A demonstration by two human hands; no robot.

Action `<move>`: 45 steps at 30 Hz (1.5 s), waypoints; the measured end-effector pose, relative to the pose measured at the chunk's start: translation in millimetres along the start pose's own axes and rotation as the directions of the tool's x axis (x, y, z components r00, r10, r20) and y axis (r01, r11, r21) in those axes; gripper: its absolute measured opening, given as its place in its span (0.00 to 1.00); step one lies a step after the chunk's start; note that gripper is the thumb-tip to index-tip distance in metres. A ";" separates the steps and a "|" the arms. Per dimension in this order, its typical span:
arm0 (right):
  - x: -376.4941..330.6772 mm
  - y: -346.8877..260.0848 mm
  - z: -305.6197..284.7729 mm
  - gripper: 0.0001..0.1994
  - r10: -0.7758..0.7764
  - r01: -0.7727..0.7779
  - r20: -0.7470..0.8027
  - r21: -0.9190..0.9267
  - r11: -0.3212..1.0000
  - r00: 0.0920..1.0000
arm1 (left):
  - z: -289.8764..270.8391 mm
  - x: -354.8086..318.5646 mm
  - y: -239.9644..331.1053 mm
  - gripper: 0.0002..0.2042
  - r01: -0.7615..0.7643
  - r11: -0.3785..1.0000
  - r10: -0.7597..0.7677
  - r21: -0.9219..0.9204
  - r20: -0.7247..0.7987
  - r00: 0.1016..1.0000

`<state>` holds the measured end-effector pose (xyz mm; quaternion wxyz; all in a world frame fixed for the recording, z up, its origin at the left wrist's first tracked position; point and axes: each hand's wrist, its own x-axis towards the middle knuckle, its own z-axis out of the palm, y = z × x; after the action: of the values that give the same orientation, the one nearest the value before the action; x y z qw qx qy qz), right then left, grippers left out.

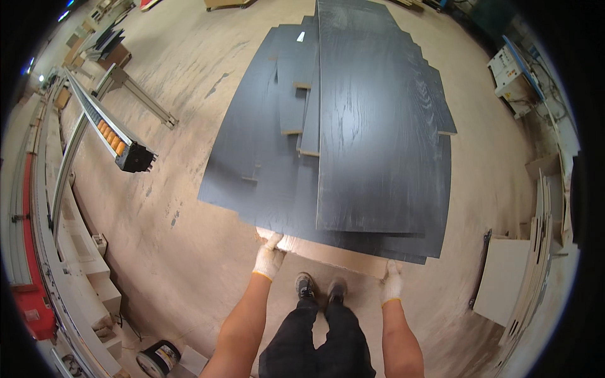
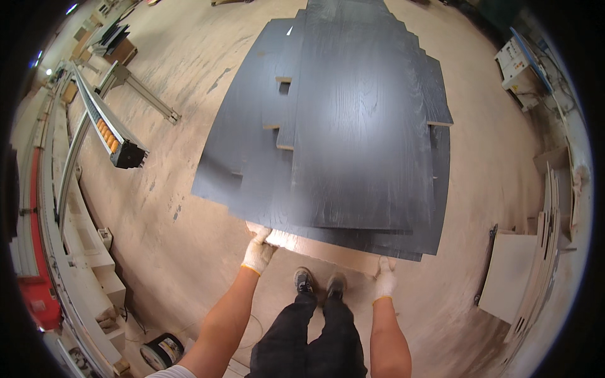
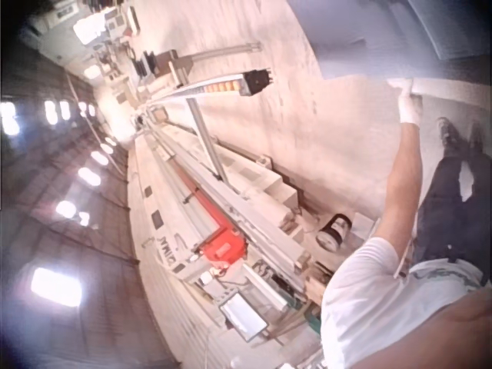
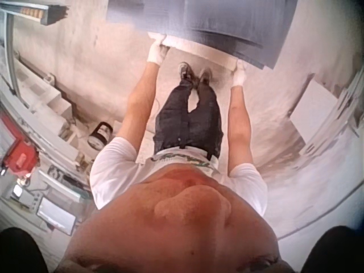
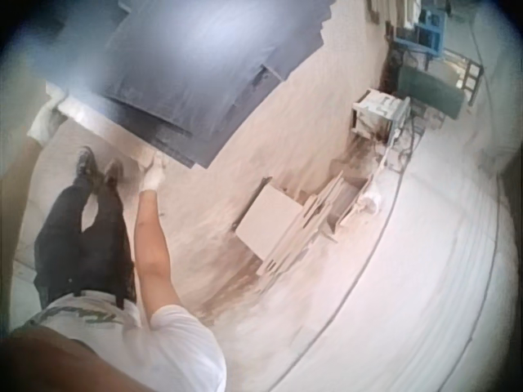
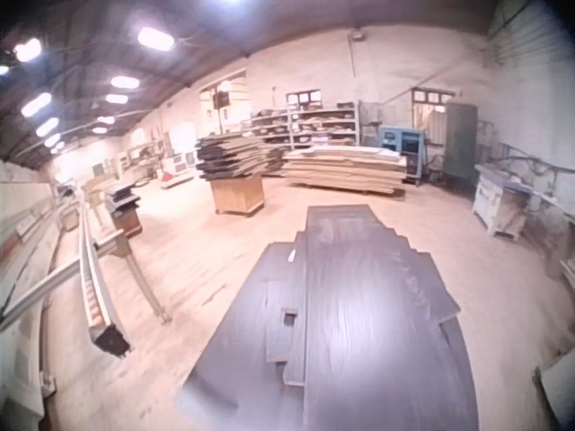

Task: The person repeatedly picks up dark rectangular panels from a stack, carries them to a red panel-processing machine, and places them onto the conveyor rollers. The person also handles a white panel and returns it to the stack. The task involves walking back and forth between the stack and the machine throughout the clip.

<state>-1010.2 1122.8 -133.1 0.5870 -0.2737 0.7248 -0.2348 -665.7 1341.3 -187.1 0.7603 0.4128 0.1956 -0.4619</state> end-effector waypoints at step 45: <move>-337.8 277.6 81.7 0.24 0.198 0.233 -0.487 0.688 0.688 0.851 | 204.7 -332.9 87.0 0.26 -0.712 -0.118 -0.643 -0.693 0.600 -0.477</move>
<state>-909.4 1553.7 -89.1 0.4228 0.0486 0.7004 -0.5729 -773.1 1376.1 197.0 0.1953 0.2018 -0.9594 0.0272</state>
